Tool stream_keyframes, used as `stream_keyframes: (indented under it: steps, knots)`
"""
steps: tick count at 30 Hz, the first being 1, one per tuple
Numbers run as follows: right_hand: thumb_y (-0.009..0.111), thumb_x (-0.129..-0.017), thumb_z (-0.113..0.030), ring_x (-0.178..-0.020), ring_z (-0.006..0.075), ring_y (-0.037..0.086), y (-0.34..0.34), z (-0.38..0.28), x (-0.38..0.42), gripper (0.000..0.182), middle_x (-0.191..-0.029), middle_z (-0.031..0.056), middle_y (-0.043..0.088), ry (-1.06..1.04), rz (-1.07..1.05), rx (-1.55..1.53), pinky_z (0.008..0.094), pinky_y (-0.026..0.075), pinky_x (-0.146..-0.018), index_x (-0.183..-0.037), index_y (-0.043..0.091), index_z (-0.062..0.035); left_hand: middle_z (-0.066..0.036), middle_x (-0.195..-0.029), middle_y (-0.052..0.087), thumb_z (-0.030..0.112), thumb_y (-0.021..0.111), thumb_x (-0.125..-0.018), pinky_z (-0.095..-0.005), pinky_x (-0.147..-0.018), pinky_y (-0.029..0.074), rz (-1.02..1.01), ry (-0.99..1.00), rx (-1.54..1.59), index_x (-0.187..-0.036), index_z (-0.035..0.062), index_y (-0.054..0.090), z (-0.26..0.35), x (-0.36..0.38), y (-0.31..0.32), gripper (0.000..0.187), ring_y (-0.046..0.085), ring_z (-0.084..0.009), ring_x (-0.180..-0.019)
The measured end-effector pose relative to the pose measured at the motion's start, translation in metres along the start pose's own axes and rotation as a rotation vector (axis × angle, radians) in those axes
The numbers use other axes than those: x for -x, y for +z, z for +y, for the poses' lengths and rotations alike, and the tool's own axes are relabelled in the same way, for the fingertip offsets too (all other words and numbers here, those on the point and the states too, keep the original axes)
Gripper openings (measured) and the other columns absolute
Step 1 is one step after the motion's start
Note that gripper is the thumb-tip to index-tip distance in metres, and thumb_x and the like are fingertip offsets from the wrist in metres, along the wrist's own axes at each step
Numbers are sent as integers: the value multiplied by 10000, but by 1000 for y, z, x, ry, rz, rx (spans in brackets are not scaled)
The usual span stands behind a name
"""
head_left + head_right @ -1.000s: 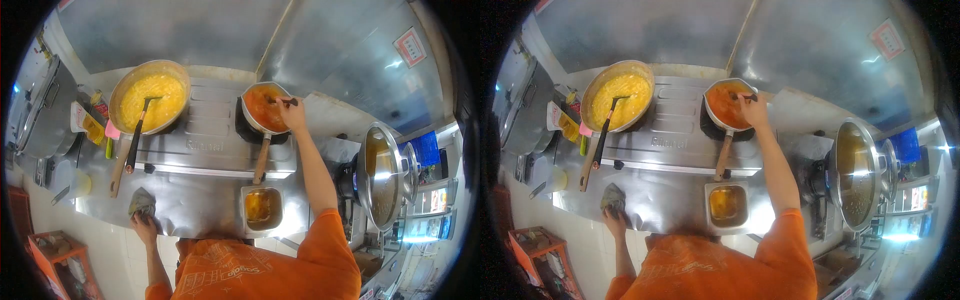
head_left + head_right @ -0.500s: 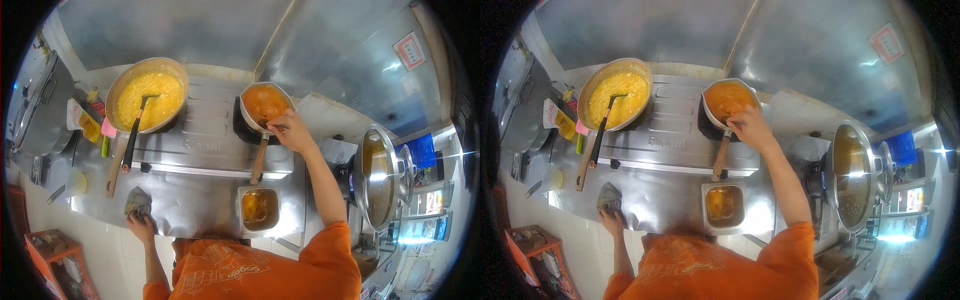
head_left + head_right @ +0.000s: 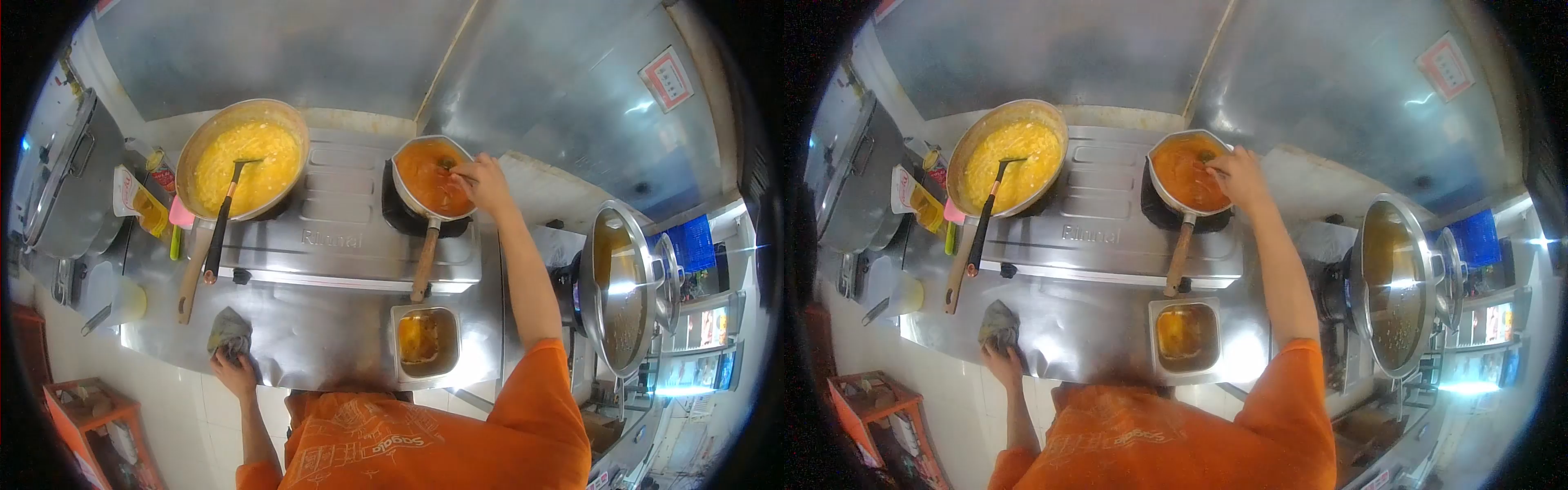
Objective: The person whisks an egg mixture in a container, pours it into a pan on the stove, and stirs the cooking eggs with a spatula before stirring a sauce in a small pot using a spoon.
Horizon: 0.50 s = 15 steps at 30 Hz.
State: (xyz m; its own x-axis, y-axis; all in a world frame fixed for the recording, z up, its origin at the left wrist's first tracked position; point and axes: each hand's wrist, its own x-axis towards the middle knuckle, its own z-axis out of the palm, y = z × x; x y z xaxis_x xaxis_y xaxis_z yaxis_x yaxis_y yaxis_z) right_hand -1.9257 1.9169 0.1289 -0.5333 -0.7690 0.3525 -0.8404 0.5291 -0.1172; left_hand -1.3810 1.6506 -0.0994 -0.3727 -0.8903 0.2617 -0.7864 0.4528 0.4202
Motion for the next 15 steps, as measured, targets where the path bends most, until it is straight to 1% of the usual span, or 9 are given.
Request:
stream_keyframes:
  steps: [3, 5, 7, 8, 10, 11, 13, 14, 15]
  knots:
    - [652, -782, -188, -907, 288, 535, -11, 5, 8, 139, -874, 108, 638, 14, -25, 32, 383, 414, -835, -881, 711, -112, -249, -1128, 458, 180, 572, -755, -488, -904, 379, 7, 14, -6, -1147, -15, 467, -4, 0, 2, 451, 450, -427, -1060]
    - [650, -782, -189, -895, 297, 533, -20, -1, 17, 137, -882, 126, 626, 17, -24, 36, 386, 417, -823, -875, 714, -110, -245, -1147, 455, 188, 574, -753, -487, -905, 380, -45, -22, 20, -1159, -10, 463, -3, 0, 1, 465, 449, -426, -1066]
    - [651, -780, -177, -895, 307, 530, -30, -13, 27, 116, -874, 155, 602, 177, -60, -17, 401, 426, -796, -845, 713, -104, -242, -1149, 454, 191, 575, -756, -487, -905, 379, -36, -40, -14, -1162, -7, 463, -8, 1, 8, 465, 447, -426, -1068]
    - [651, -780, -177, -895, 307, 530, -31, -16, 33, 116, -874, 155, 602, 180, -62, -14, 401, 426, -796, -845, 713, -104, -239, -1150, 454, 194, 575, -758, -487, -905, 379, -24, -59, -52, -1164, -4, 463, -10, 3, 11, 466, 445, -425, -1071]
    - [647, -787, -171, -856, 323, 544, -31, -22, 41, 115, -822, 158, 586, 196, -18, -77, 415, 439, -763, -817, 701, -74, -239, -1147, 454, 192, 574, -757, -487, -903, 380, -30, -48, -29, -1167, -3, 462, -7, 2, 7, 467, 444, -426, -1072]
    - [647, -787, -171, -856, 323, 544, -31, -27, 44, 115, -822, 158, 586, 195, -18, -77, 415, 439, -763, -817, 701, -74, -238, -1144, 454, 190, 573, -756, -488, -901, 381, -33, -40, -9, -1169, -2, 461, -5, 1, 5, 469, 442, -426, -1074]
    - [654, -788, -169, -793, 338, 556, -31, -38, 48, 127, -811, 160, 581, 224, 23, -221, 418, 450, -731, -818, 684, -49, -239, -1140, 454, 187, 572, -755, -488, -898, 381, -29, -33, -1, -1169, -2, 461, -4, 0, 4, 468, 443, -427, -1071]
    - [654, -788, -169, -793, 338, 556, -29, -42, 49, 127, -811, 160, 581, 223, 23, -220, 418, 450, -731, -818, 684, -49, -239, -1135, 455, 184, 571, -754, -488, -896, 382, -27, -25, 7, -1168, -3, 461, -3, 0, 3, 467, 443, -428, -1068]
    - [658, -786, -165, -769, 345, 556, -24, -45, 51, 132, -815, 165, 583, 235, 72, -207, 417, 453, -715, -824, 674, -40, -239, -1135, 455, 184, 571, -754, -488, -896, 382, -28, -25, 8, -1168, -3, 461, -2, 0, 2, 467, 443, -428, -1068]
